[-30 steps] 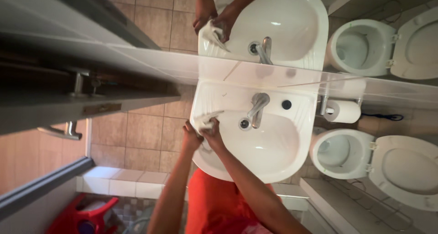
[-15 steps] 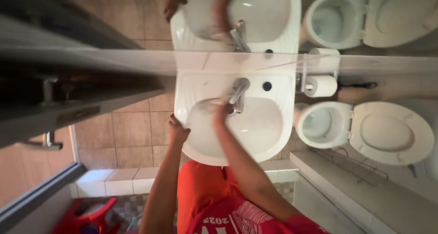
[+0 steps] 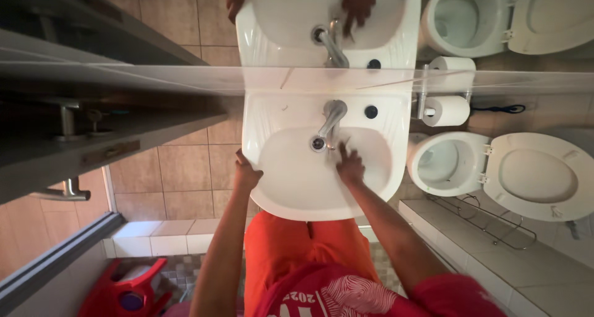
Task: The person wipes the sink basin and faucet with a cloth, then rinses the cloth under the running tap and continues wiping the surfaces.
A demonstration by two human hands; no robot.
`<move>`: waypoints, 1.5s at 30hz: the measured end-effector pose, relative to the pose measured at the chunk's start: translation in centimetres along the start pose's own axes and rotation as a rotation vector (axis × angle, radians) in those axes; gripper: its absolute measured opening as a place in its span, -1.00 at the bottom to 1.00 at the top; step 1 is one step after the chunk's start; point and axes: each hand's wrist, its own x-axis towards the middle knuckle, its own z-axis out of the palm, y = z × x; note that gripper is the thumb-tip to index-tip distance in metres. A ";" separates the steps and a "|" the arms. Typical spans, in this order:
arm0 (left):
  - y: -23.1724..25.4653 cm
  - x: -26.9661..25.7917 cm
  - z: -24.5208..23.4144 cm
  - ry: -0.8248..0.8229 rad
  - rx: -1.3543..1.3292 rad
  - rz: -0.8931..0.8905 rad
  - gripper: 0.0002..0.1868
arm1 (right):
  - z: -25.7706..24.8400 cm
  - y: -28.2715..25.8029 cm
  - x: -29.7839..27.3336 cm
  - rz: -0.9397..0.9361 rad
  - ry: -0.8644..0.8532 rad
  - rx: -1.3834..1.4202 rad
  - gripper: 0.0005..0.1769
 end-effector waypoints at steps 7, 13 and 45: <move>-0.5 0.3 -0.1 0.039 0.048 0.109 0.42 | 1.9 -1.6 0.9 -0.091 -0.134 0.166 -0.16; -0.1 0.1 1.7 0.115 -0.087 0.178 0.36 | -0.3 -0.7 3.2 -0.061 -0.091 0.092 -0.06; 0.8 -0.2 -0.4 0.133 0.000 0.143 0.19 | 1.1 -1.2 -6.9 -0.175 -0.415 -0.071 -0.04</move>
